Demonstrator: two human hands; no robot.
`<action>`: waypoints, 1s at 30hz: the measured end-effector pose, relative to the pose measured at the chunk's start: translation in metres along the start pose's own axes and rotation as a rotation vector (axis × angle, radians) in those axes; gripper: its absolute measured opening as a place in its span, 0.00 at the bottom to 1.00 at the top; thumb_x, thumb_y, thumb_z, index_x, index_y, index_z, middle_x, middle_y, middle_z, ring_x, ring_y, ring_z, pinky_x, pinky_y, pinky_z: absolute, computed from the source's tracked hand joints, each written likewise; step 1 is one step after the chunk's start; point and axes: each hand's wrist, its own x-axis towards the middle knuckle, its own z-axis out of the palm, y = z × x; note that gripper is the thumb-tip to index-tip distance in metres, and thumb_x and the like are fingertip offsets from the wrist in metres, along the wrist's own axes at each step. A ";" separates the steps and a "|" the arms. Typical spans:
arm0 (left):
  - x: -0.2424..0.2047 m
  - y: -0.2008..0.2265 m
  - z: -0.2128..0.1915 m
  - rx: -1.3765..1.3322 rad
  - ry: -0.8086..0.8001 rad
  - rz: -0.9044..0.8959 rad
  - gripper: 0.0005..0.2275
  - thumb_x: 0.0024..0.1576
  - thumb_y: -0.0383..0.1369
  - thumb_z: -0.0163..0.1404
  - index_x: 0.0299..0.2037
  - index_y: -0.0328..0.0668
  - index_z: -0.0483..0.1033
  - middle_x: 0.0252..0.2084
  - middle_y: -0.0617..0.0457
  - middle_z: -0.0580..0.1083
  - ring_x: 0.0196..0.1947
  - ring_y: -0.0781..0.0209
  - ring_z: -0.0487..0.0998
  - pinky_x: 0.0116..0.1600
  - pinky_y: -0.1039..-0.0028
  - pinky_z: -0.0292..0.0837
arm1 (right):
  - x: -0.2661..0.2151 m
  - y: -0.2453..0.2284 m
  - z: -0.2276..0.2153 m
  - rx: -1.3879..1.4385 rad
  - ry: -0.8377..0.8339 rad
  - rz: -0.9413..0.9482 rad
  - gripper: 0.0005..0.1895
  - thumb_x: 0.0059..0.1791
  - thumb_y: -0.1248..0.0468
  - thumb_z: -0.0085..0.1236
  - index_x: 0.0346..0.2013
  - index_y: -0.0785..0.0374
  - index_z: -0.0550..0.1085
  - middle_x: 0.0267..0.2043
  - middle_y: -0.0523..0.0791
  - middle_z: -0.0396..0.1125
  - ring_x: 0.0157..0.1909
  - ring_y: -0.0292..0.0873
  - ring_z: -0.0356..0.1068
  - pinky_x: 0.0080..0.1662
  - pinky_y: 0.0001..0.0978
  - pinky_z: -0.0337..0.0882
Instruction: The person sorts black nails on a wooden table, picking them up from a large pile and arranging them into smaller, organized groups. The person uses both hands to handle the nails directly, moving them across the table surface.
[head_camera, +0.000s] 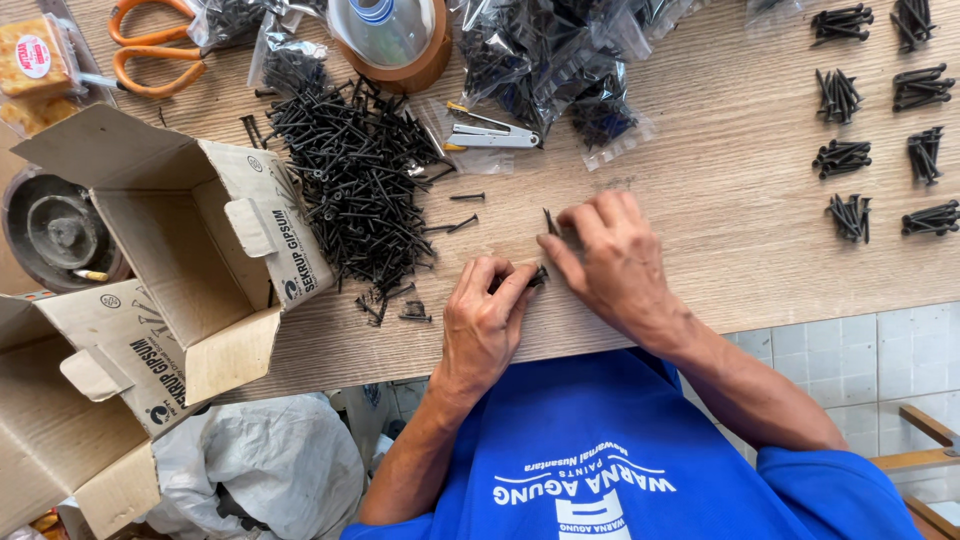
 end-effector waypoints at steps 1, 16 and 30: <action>-0.002 0.000 -0.001 0.000 0.001 0.000 0.07 0.62 0.30 0.58 0.49 0.45 0.81 0.39 0.51 0.69 0.39 0.49 0.77 0.46 0.61 0.78 | 0.001 -0.001 0.005 0.000 0.000 -0.001 0.10 0.53 0.58 0.69 0.40 0.61 0.79 0.37 0.47 0.65 0.45 0.52 0.71 0.46 0.44 0.75; -0.015 -0.006 -0.015 -0.001 -0.015 0.037 0.05 0.65 0.31 0.54 0.48 0.47 0.81 0.40 0.52 0.69 0.39 0.51 0.77 0.45 0.64 0.78 | 0.056 -0.036 0.034 -0.100 -0.030 -0.407 0.06 0.55 0.61 0.63 0.34 0.54 0.77 0.36 0.43 0.63 0.42 0.48 0.65 0.43 0.39 0.68; -0.024 -0.013 -0.012 0.042 -0.009 0.000 0.03 0.64 0.31 0.54 0.40 0.43 0.80 0.38 0.50 0.67 0.40 0.47 0.77 0.44 0.60 0.78 | 0.078 -0.058 0.084 -0.160 0.033 -0.610 0.08 0.53 0.64 0.58 0.30 0.58 0.71 0.35 0.47 0.60 0.40 0.51 0.62 0.41 0.42 0.62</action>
